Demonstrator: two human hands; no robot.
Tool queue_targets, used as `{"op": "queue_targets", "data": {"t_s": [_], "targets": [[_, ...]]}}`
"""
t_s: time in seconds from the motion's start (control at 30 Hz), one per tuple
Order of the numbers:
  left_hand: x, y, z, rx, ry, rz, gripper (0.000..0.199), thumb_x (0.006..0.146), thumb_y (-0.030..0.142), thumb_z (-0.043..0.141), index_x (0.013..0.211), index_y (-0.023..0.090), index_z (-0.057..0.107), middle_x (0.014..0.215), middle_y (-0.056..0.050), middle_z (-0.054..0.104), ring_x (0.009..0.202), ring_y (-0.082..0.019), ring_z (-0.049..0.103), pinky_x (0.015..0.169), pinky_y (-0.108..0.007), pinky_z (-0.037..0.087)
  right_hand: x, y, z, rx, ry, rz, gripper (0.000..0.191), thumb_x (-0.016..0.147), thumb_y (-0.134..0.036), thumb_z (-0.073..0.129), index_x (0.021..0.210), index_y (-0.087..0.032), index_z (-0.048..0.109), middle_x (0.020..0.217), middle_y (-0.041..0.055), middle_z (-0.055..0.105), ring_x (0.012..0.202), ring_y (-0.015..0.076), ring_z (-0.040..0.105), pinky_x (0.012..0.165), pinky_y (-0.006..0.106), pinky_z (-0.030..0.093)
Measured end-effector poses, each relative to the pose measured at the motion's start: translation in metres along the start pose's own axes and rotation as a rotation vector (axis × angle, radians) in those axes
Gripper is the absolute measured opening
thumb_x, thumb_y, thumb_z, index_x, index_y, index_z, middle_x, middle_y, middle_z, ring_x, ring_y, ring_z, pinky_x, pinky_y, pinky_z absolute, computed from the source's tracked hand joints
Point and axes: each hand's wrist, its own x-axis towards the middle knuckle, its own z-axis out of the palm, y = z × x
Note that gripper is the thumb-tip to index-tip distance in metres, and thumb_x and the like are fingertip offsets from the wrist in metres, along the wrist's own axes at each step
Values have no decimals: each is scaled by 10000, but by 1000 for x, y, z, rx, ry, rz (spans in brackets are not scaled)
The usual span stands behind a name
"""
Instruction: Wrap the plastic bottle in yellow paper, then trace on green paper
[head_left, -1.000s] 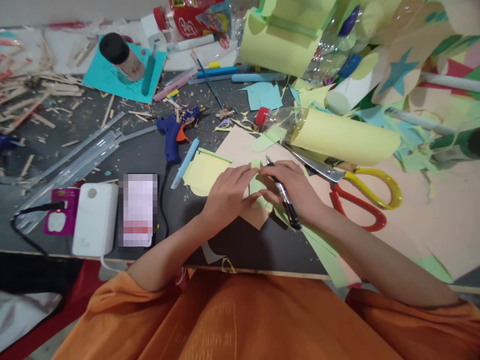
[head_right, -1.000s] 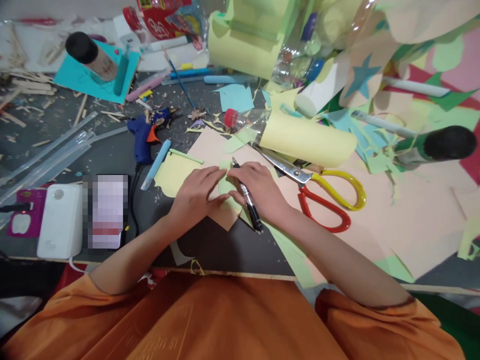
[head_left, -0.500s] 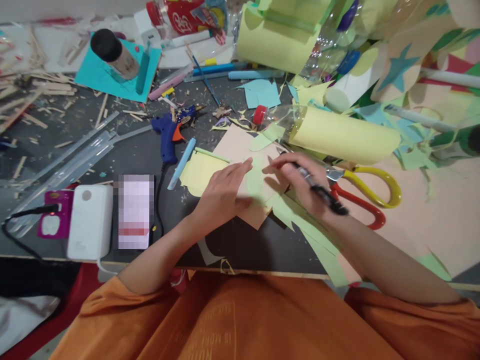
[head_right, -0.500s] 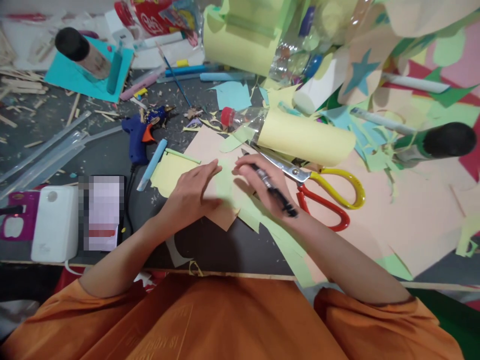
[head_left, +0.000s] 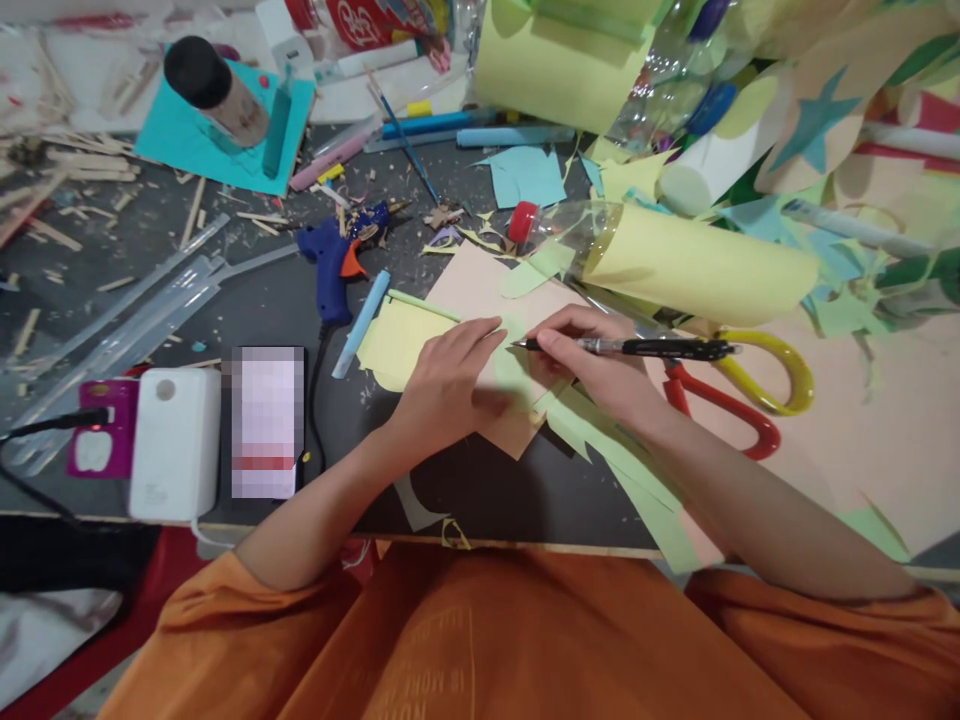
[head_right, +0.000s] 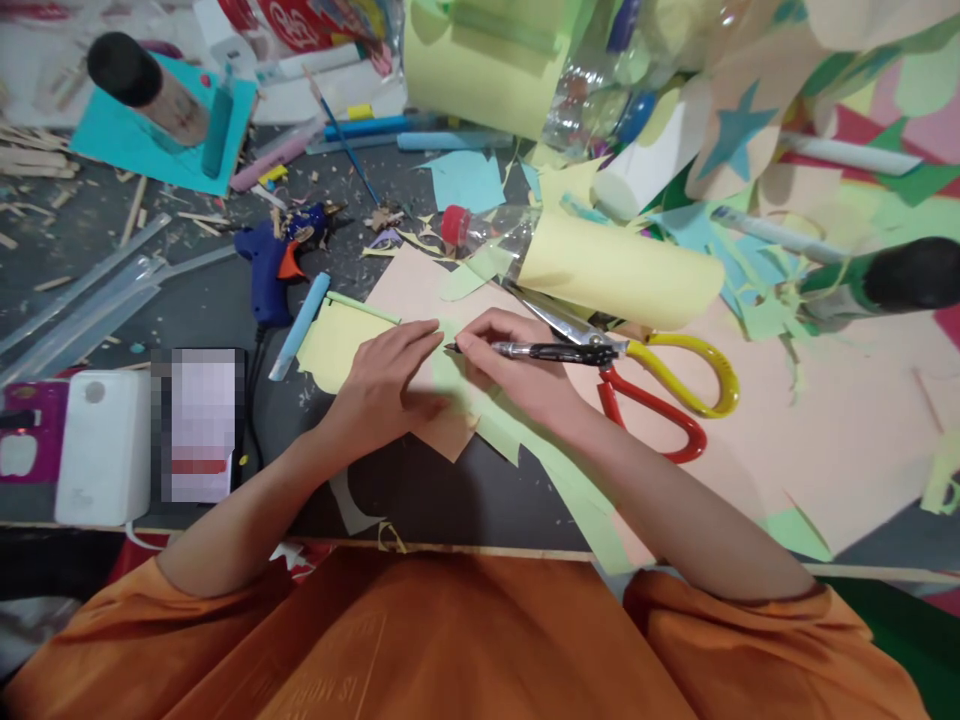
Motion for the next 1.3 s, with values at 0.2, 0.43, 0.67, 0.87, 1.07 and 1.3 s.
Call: {"op": "queue_targets", "data": {"t_s": [0.2,0.43,0.67,0.87,1.07,1.3], "targets": [[1,-1,-1,-5,-26,15,609,793,289,611,1359,109,477,1409,-179,528,1319,-308,468,1073,-432,365,0,1,6,-104,-29,-13,128,733,-241,590,611,-206,572,576,-16,596,520,121,522,504,265,389],[2,0,-2,2,-42,-8,635,768,273,613,1365,105,476,1412,-170,527,1320,-310,465,1071,-427,365,-1,0,6,-148,-89,-40,115,753,-225,580,642,-198,597,557,-23,592,517,118,512,526,262,388],[3,3,-6,26,-84,-37,645,766,253,607,1380,113,466,1438,-151,512,1341,-295,453,1079,-410,365,0,1,6,-145,-126,-58,125,770,-217,572,652,-185,599,569,-23,592,539,112,520,540,250,381],[2,2,-3,26,-56,-21,635,774,260,604,1375,105,473,1426,-161,522,1335,-303,459,1084,-428,364,-2,0,7,-154,-103,-57,129,776,-223,567,653,-190,586,558,-29,572,532,111,508,544,254,375],[2,1,-3,23,-53,-16,656,752,235,610,1378,102,467,1424,-165,519,1335,-309,455,1084,-430,363,-3,0,8,-150,-87,-60,147,788,-242,564,649,-193,565,568,-20,572,545,120,510,558,267,377],[1,1,-2,25,-40,-8,664,744,220,620,1378,106,462,1426,-164,520,1327,-311,463,1081,-441,368,-3,1,7,-166,-51,-67,151,783,-230,557,637,-191,557,575,-22,564,541,115,503,555,267,368]]}}
